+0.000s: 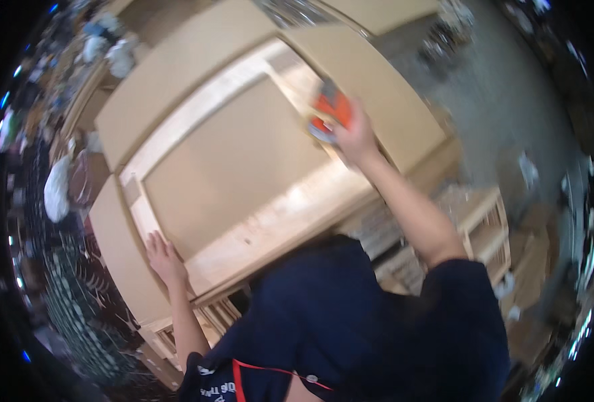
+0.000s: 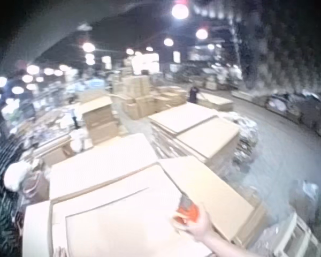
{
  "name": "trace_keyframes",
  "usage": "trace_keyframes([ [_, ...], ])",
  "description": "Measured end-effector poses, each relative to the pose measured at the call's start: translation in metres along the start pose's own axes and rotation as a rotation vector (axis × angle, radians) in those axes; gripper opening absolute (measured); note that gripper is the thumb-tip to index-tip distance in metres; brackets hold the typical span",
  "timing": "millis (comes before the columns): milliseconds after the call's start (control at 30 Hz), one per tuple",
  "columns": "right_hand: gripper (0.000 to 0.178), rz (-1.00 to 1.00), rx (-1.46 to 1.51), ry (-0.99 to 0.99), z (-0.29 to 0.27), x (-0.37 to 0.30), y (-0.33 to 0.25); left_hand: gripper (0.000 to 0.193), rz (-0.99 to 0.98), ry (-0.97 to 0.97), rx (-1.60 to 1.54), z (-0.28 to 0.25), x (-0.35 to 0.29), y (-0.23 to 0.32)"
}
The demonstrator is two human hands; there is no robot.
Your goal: The person uses a handheld tape dispenser to seal cardboard boxes in a warehouse. They apply tape to the seams of open boxes and then to the top flaps of closed boxes, working on multiple units.
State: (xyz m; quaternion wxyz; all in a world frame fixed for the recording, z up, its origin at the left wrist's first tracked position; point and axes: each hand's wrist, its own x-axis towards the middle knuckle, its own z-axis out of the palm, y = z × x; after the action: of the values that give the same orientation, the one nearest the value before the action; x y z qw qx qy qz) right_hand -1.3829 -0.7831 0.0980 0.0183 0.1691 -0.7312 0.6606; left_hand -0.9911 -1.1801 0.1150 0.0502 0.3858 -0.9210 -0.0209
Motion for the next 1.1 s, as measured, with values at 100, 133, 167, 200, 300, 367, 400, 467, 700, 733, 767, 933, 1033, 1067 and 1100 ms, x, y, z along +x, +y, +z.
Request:
trace_keyframes([
  [100,0.049,0.159,-0.294,-0.09,-0.002,0.025,-0.011,0.055,0.064,0.025,0.004,0.004,0.005,0.014],
  [133,0.048,0.201,-0.347,-0.092,-0.01,0.032,-0.009,0.055,0.079,0.025,0.021,0.004,0.006,0.02],
  [167,0.046,0.224,-0.155,-0.089,-0.025,0.033,0.0,0.055,0.09,0.037,0.038,0.0,0.009,0.025],
  [200,0.045,0.231,0.033,-0.078,-0.041,0.035,0.011,0.055,0.115,0.069,0.017,0.002,0.006,0.034],
  [300,0.039,0.274,0.669,0.002,-0.063,0.04,0.0,0.055,0.065,0.09,0.018,-0.015,0.018,0.045],
  [367,0.039,0.314,0.91,0.105,-0.122,-0.022,0.008,0.055,-0.056,0.051,0.04,-0.012,-0.017,0.043],
  [400,0.04,0.297,0.98,0.203,-0.151,-0.049,0.011,0.056,-0.107,0.036,0.049,-0.016,-0.024,0.045],
  [467,0.038,0.289,1.094,0.612,-0.193,-0.087,0.022,0.055,-0.093,0.108,0.062,-0.024,-0.027,0.052],
  [700,0.044,0.575,1.016,1.326,-0.264,-0.157,0.117,0.055,0.766,0.275,-0.306,-0.102,0.0,0.333],
  [733,0.042,0.609,1.009,1.3,-0.257,-0.162,0.131,0.059,0.88,0.287,-0.414,-0.108,-0.009,0.374],
  [767,0.04,0.636,1.004,1.289,-0.251,-0.169,0.144,0.064,1.019,0.185,-0.531,-0.106,-0.017,0.409],
  [933,0.033,0.568,0.972,1.071,-0.187,-0.193,0.19,0.075,0.97,-0.004,-0.432,0.054,0.016,0.473],
  [1033,0.038,0.854,1.149,1.024,-0.16,-0.241,0.172,0.075,0.926,-0.039,-0.462,0.056,0.015,0.435],
  [1067,0.039,0.851,1.179,0.984,-0.16,-0.238,0.171,0.075,0.955,-0.041,-0.467,0.047,0.018,0.43],
  [1100,0.037,0.772,1.174,1.039,-0.164,-0.237,0.167,0.074,0.925,-0.037,-0.467,0.038,0.014,0.427],
])
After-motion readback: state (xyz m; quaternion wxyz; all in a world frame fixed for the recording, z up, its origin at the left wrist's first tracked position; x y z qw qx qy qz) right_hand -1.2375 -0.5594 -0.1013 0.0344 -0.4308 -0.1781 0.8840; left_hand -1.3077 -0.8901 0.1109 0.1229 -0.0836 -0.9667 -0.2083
